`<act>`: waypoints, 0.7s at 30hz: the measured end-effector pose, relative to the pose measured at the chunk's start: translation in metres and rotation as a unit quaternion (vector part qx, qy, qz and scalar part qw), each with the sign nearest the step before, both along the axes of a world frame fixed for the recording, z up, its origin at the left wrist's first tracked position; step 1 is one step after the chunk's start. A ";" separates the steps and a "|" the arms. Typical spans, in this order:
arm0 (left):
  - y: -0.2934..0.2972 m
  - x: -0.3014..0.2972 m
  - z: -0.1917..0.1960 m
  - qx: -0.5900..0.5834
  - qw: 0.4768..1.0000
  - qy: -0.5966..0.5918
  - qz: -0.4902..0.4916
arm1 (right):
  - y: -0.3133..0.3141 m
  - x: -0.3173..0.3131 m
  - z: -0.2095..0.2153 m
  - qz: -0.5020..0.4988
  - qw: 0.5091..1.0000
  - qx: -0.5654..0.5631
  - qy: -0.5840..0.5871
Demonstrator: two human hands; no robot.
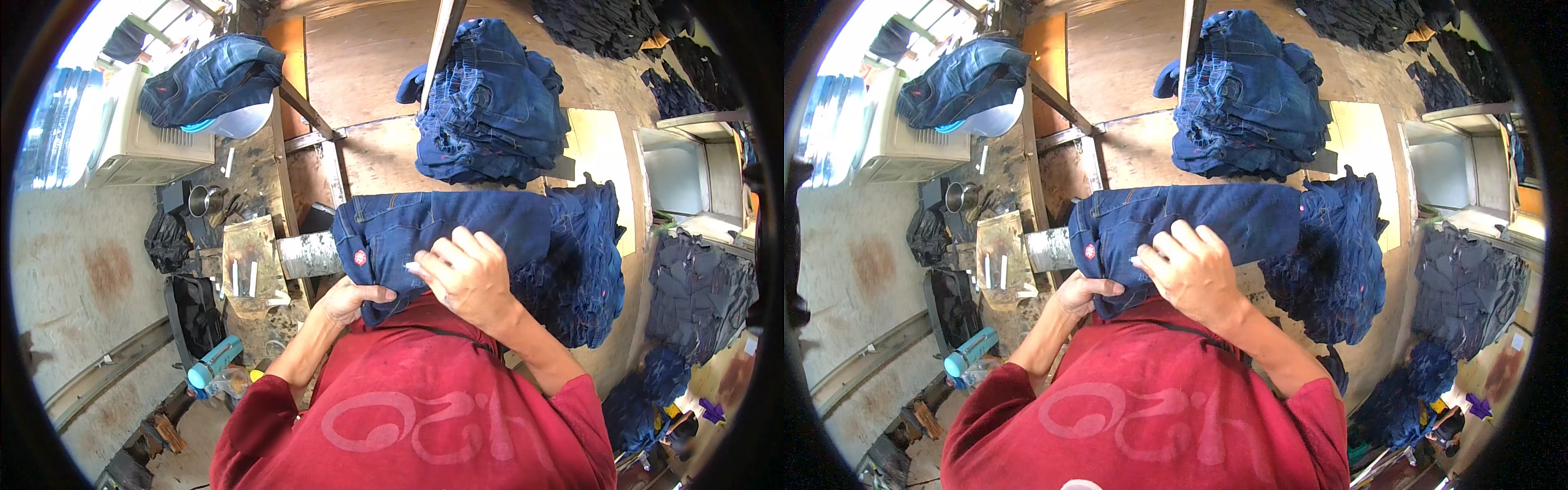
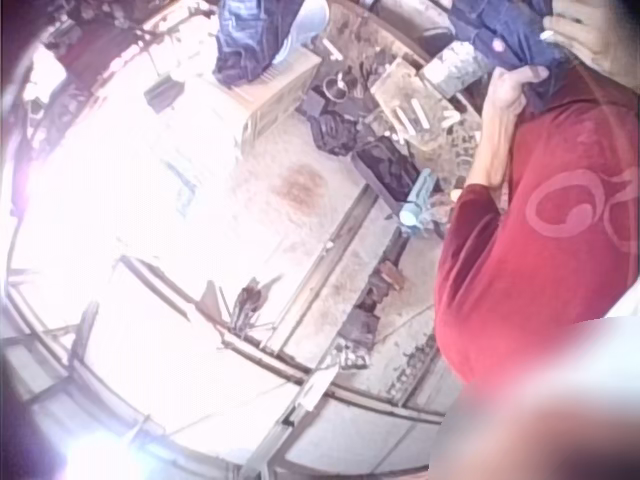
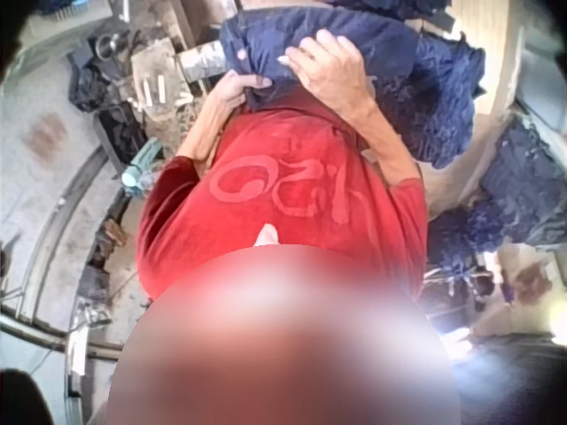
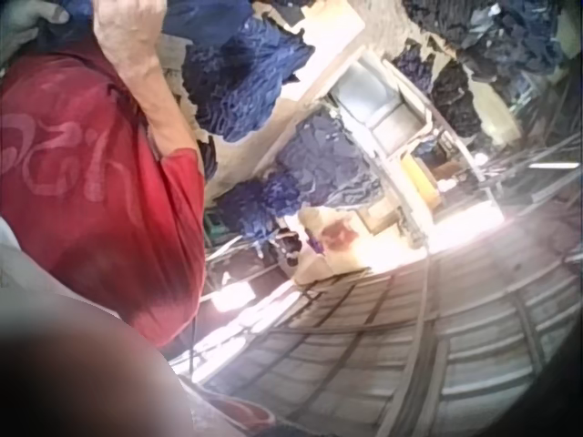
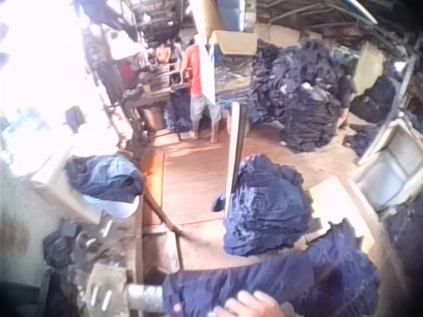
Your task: The person repeatedly scrapes the surface of denim jeans with a small handheld tool to remove loose threads or fuzz. They handle multiple jeans one at a time, turning them over and moving them on the table while continuing the scraping action.
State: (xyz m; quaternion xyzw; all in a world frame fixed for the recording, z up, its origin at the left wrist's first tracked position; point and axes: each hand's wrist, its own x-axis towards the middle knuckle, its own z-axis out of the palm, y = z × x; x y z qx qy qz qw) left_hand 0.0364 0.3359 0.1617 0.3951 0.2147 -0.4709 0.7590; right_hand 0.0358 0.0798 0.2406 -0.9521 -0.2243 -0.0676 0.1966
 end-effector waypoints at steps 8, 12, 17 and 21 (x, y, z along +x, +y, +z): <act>0.003 -0.002 -0.006 0.020 1.000 -0.004 -0.009 | -0.008 0.003 0.006 -0.085 0.992 0.091 0.002; 0.004 -0.002 -0.009 0.014 1.000 -0.003 -0.013 | -0.013 -0.001 0.003 -0.017 0.999 0.033 -0.003; 0.004 -0.001 -0.012 0.036 0.999 0.008 -0.020 | -0.013 -0.004 -0.001 -0.046 0.997 0.059 0.013; 0.003 -0.002 -0.010 0.020 1.000 0.001 -0.011 | -0.016 -0.003 0.001 -0.038 0.998 0.048 0.008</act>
